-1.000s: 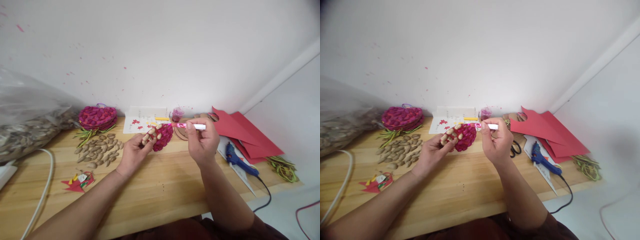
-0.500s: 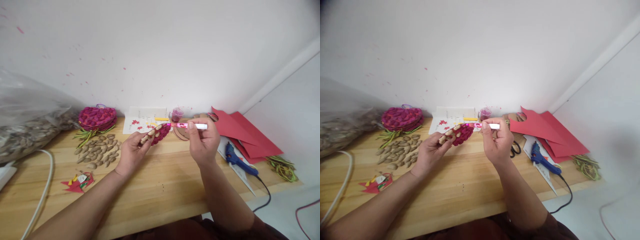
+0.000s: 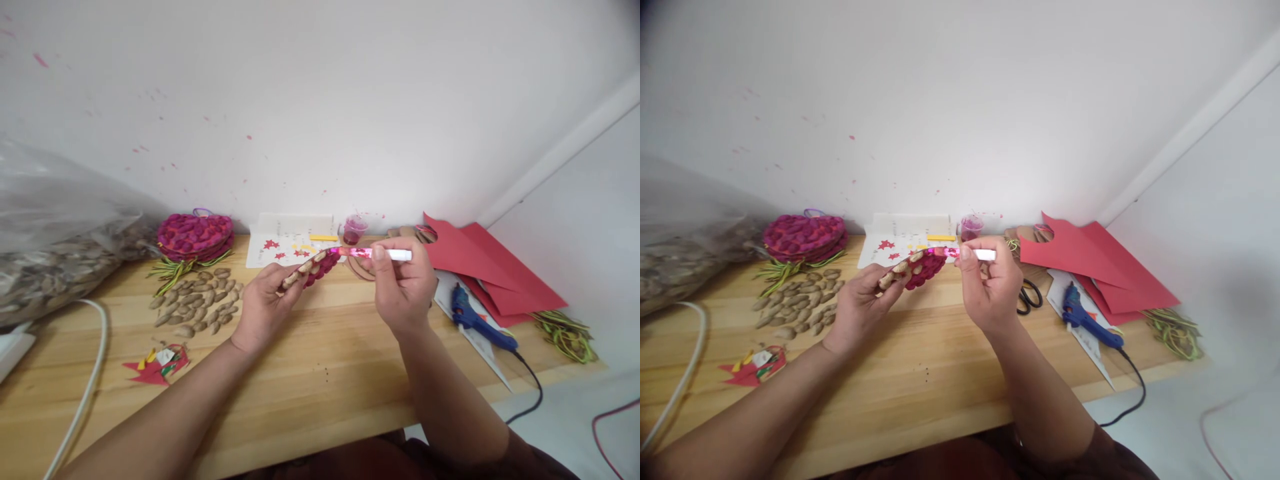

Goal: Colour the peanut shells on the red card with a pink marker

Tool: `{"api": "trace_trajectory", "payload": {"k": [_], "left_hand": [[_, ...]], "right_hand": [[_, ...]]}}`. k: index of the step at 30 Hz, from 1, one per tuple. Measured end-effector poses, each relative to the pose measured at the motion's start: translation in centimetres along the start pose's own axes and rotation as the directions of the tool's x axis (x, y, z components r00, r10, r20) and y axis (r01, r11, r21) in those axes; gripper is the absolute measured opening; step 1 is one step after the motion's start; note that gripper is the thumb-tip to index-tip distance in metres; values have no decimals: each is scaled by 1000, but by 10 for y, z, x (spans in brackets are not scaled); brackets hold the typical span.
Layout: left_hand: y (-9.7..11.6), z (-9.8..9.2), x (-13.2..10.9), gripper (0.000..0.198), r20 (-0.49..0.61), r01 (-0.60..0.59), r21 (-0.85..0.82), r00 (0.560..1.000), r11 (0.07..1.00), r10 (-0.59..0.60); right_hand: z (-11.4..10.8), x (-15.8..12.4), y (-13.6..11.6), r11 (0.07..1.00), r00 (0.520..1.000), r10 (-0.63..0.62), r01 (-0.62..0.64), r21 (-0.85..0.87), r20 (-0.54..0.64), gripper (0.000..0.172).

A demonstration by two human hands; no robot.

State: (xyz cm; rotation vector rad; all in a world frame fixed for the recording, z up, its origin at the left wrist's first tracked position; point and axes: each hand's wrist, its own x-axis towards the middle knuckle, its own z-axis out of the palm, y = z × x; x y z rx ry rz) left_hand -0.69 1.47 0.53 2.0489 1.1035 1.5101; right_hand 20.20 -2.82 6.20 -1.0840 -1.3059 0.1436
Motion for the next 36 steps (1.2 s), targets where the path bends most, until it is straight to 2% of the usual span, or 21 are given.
{"api": "trace_trajectory", "payload": {"k": [9,15,21,24,32,36], "left_hand": [[5,-1,2,14,14,85,-13,996,996,-85],[4,0,2,20,2,92,-11,996,996,-92],[5,-1,2,18,13,89,-14,996,996,-88],[5,-1,2,24,12,99,-19,995,995,-98],[1,1,1,31,43,183,-99,983,978,-180],[-4,3,-1,35,83,275,-189,961,943,-264]], "right_hand": [[-1,4,0,999,1000,12,-13,-34,-19,14],[-2,9,-2,999,999,6,-8,-42,-41,12],[-1,6,-1,1000,1000,-7,7,-15,-17,13],[-1,7,1,999,1000,10,-11,-35,-24,14],[-1,7,3,1000,1000,-7,7,-10,-23,13],[-1,8,5,998,1000,-14,12,-59,-28,15]]}}
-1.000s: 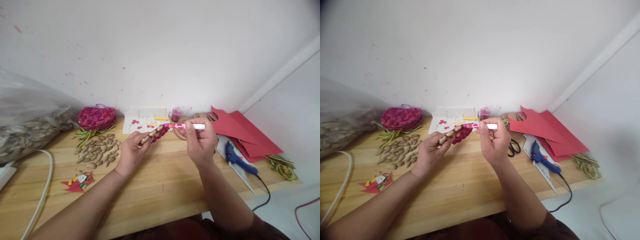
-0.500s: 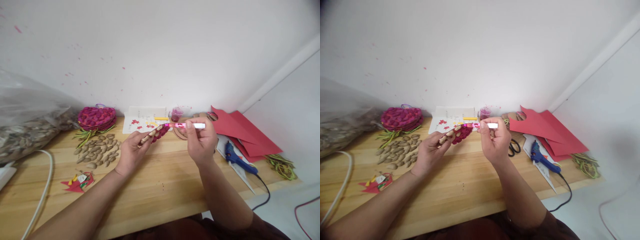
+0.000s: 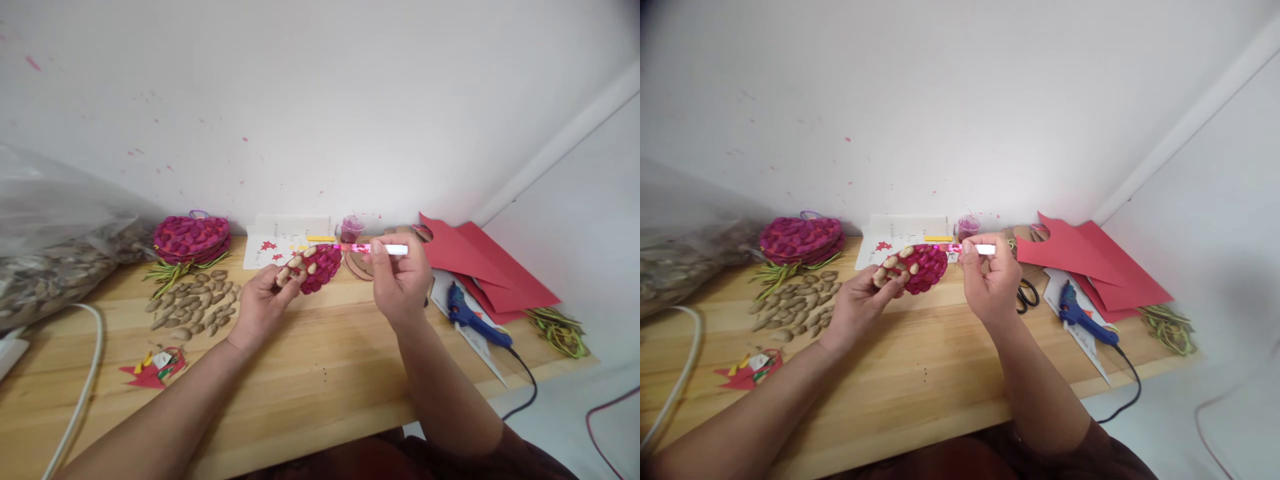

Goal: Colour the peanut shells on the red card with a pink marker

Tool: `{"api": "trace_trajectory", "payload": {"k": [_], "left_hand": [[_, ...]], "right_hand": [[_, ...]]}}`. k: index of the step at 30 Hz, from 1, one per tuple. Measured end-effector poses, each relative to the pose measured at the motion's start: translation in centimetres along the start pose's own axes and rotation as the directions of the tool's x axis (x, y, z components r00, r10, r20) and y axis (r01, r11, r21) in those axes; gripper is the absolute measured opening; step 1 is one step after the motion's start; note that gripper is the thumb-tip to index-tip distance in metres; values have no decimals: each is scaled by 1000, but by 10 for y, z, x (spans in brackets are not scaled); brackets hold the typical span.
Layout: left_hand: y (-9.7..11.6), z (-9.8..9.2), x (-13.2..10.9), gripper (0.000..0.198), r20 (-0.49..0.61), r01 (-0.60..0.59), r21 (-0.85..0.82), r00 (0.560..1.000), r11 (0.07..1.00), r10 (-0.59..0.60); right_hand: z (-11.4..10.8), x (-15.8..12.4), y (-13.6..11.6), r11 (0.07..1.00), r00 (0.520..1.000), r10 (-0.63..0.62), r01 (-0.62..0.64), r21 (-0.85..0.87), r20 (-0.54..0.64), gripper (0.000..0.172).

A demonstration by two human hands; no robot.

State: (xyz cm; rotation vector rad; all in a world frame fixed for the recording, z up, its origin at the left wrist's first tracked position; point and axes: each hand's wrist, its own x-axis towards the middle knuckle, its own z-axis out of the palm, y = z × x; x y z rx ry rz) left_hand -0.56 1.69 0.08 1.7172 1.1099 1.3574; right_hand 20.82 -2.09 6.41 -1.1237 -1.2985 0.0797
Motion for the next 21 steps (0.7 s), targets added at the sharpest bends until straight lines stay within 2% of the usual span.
{"api": "trace_trajectory", "payload": {"k": [5,10,14,21], "left_hand": [[-3,2,-1,29,46,86,-93,996,992,-82],[1,2,-1,30,56,88,-134,995,987,-82],[3,2,0,31,67,109,-140,993,984,-100],[2,1,-1,32,75,118,-144,991,982,-108]], "right_hand": [[0,-2,1,998,1000,-2,2,57,2,14],[-1,-2,4,998,999,36,-37,40,24,18],[-1,-1,4,1000,1000,16,-16,19,-4,17],[1,-2,6,999,999,24,-25,48,26,17]]}}
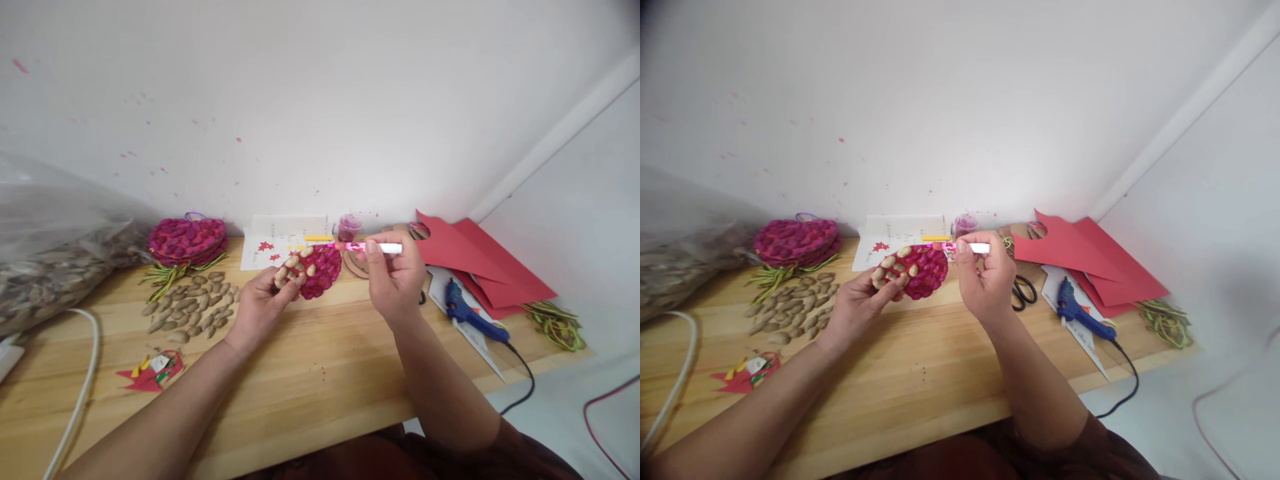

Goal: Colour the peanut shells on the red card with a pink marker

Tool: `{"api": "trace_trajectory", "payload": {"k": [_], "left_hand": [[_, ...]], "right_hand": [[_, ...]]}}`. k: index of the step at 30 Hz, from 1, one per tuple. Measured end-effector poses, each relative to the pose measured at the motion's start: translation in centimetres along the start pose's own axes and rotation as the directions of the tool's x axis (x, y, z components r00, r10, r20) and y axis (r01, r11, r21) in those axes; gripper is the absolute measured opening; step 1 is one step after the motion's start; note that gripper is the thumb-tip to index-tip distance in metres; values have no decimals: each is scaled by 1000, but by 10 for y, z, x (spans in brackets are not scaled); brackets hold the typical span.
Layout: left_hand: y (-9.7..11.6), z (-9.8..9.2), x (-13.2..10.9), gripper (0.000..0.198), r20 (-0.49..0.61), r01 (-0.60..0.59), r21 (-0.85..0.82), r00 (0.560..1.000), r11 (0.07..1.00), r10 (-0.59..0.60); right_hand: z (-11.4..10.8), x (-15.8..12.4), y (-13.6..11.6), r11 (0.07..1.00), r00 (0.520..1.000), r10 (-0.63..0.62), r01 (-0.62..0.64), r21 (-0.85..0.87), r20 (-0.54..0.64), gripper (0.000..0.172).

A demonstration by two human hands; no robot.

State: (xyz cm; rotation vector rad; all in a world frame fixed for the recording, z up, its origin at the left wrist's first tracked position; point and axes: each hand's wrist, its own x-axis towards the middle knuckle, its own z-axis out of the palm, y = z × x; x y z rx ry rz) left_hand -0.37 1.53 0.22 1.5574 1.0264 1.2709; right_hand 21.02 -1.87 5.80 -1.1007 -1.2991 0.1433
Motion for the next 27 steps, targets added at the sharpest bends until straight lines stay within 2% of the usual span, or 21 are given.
{"api": "trace_trajectory", "payload": {"k": [12,16,27], "left_hand": [[5,0,0,34,3,52,-40,999,998,-52],[4,1,0,34,9,90,-69,996,994,-90],[4,2,2,42,11,183,-152,983,971,-183]], "right_hand": [[-1,1,-1,1000,1000,14,-14,-10,-23,17],[-1,3,-1,1000,1000,2,-1,13,-28,13],[1,1,3,1000,1000,14,-13,14,-21,16]]}}
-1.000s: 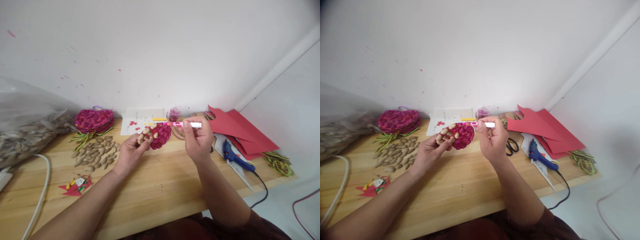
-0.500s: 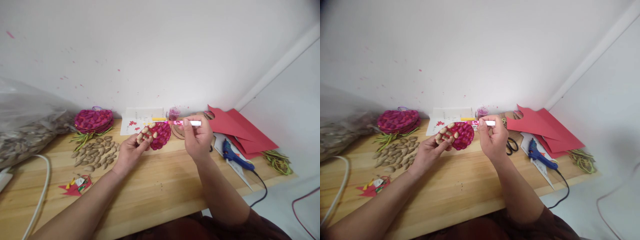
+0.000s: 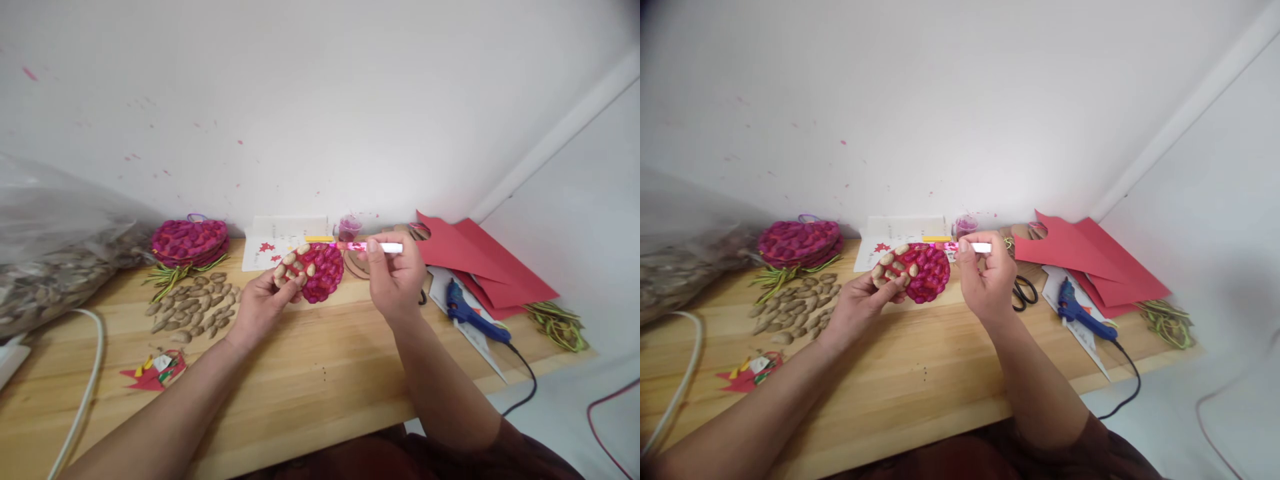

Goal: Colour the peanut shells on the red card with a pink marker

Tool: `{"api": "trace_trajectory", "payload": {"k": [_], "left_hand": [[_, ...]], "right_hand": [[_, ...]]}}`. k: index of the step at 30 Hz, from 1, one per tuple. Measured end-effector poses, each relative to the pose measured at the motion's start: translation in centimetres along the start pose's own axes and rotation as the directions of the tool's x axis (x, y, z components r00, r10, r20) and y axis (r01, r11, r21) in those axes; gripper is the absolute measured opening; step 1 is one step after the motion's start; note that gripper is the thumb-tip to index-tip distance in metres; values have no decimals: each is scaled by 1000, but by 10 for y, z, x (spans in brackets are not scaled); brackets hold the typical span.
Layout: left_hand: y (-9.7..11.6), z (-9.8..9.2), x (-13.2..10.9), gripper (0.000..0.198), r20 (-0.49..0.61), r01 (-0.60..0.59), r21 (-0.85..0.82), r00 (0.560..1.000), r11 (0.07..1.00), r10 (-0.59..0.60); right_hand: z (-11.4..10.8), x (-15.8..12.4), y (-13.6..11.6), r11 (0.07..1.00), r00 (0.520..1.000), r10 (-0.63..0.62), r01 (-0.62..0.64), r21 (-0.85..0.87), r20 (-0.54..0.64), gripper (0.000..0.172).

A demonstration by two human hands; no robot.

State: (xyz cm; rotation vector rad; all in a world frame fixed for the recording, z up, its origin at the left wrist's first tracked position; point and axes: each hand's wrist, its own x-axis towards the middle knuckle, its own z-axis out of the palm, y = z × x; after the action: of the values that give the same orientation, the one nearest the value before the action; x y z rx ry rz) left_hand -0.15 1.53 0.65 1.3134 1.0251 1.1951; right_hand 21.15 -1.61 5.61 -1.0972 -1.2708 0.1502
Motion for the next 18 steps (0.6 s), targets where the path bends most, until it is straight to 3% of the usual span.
{"api": "trace_trajectory", "payload": {"k": [8,18], "left_hand": [[5,3,-1,49,27,81,-125,997,989,-78],[-1,4,-3,43,99,155,-273,986,949,-132]], "right_hand": [[2,-5,-1,996,998,-27,31,-81,57,17],[2,-3,0,998,998,-36,38,-40,48,19]]}}
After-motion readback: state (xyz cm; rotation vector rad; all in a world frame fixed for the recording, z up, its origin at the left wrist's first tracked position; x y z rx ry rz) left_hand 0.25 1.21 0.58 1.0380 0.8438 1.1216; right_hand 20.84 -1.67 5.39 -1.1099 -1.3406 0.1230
